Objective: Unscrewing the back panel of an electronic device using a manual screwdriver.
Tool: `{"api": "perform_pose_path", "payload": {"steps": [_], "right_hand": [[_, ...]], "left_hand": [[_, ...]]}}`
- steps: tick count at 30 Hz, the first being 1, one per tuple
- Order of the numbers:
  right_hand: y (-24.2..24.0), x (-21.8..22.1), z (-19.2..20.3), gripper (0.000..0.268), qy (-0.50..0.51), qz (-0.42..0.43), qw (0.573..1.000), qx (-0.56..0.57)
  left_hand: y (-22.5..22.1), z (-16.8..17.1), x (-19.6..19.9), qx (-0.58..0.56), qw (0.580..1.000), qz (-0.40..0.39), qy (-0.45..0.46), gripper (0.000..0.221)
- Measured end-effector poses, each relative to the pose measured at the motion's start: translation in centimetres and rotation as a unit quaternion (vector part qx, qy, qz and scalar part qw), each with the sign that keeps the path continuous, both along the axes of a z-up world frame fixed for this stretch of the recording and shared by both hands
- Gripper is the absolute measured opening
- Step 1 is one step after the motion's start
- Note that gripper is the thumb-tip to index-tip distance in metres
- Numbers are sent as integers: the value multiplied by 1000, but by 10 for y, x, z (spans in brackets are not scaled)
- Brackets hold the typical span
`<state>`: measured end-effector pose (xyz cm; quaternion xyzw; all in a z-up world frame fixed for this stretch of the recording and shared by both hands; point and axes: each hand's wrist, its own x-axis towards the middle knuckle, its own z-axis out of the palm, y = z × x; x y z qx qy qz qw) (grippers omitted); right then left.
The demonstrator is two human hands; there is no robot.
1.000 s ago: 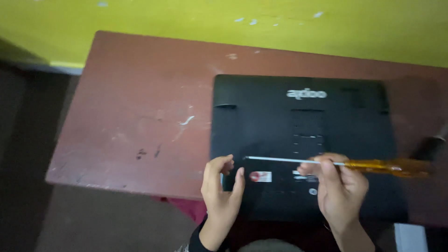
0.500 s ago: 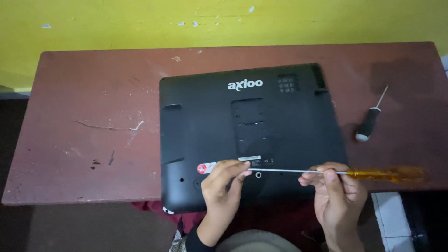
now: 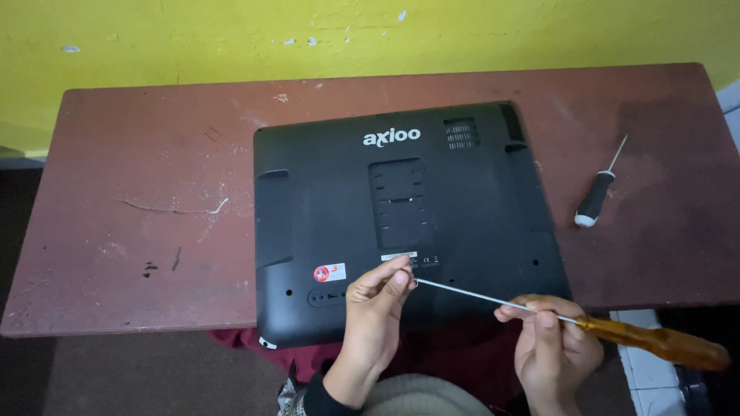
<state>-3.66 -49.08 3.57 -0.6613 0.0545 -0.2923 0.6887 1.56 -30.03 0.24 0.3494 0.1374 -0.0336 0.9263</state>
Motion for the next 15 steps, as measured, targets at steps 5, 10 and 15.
{"api": "perform_pose_path", "payload": {"steps": [5,10,15], "right_hand": [[-1,0,-5,19,-41,-1,999,-16],[1,2,-2,21,-43,0,999,-1],[6,0,-1,24,-16,-37,999,-4]], "left_hand": [[-2,6,-3,10,1000,-11,-11,24],[-1,1,-4,-12,1000,-17,-13,22],[-3,-3,-7,-23,1000,-16,1,21]]}}
